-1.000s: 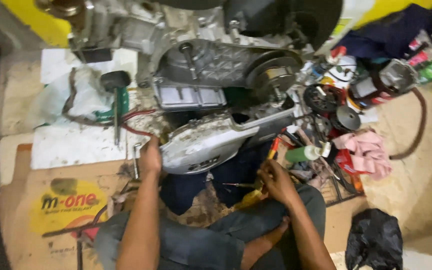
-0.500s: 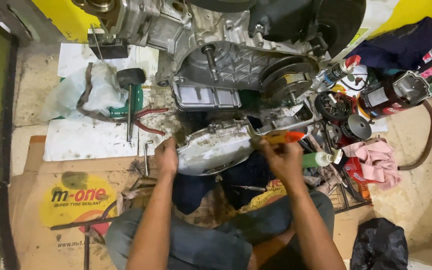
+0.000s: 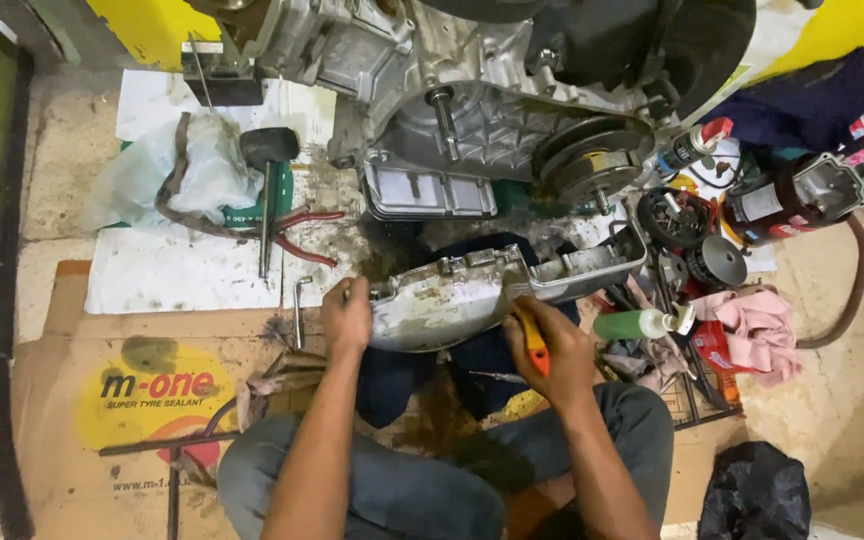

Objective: The person sits on the floor and cleans a silver metal engine cover using a green spray bottle and a brush. They repeatedly spray the surface and scrub it with the brush, focusing on removing residue from the edges and crevices.

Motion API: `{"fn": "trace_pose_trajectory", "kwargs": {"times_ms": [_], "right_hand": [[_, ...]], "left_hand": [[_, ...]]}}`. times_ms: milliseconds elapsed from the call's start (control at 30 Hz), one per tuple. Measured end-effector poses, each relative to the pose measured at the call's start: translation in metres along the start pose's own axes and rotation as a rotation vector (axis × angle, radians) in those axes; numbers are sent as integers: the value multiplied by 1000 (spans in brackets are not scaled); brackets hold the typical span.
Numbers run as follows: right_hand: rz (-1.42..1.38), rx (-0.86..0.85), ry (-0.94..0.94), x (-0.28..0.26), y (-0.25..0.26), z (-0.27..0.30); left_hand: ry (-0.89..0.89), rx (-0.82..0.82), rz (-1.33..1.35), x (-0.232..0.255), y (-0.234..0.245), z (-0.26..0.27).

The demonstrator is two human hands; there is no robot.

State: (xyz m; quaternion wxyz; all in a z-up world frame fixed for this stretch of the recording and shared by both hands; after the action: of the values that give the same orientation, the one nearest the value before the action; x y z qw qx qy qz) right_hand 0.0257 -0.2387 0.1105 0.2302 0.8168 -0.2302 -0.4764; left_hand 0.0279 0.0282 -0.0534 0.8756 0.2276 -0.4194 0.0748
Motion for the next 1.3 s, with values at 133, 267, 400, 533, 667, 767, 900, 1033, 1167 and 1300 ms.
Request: {"fn": "trace_pose_trajectory", "kwargs": {"times_ms": [133, 267, 400, 533, 667, 767, 900, 1033, 1167, 1300], "right_hand": [[-52, 100, -6, 29, -13, 19], [-113, 260, 12, 25, -38, 9], [-363, 119, 21, 23, -53, 9], [-305, 65, -18, 42, -34, 8], [-331, 58, 15, 25, -41, 11], [-458, -46, 27, 25, -61, 20], [-417, 46, -36, 38, -34, 1], [-336, 144, -78, 39, -44, 9], [-519, -45, -77, 21, -76, 21], [-461, -26, -126, 24, -46, 5]], "left_hand": [[-61, 15, -1, -25, -7, -23], [-80, 19, 35, -13, -5, -14], [-96, 45, 16, -19, -5, -22], [-164, 84, -9, -46, -18, -53], [-131, 95, -43, -52, -17, -59], [-154, 96, -55, -39, -14, -46], [-155, 92, -33, -28, -10, -36], [-155, 83, -33, -17, -5, -27], [-174, 53, -23, -32, -14, -42], [-135, 56, -25, -20, 2, -23]]}}
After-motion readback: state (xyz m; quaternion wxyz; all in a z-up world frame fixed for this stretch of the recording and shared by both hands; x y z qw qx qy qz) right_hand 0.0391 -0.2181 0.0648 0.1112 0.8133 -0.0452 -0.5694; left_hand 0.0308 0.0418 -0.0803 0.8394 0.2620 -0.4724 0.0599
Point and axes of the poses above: each hand's wrist, its own z-axis away from the middle knuckle, its own y-axis out of the back of the hand, x = y × z, the point moved 5 cm from there along -z, towards the middle knuckle, and after that the axes turned 12 degrees about -z, right-handed, at the moved point
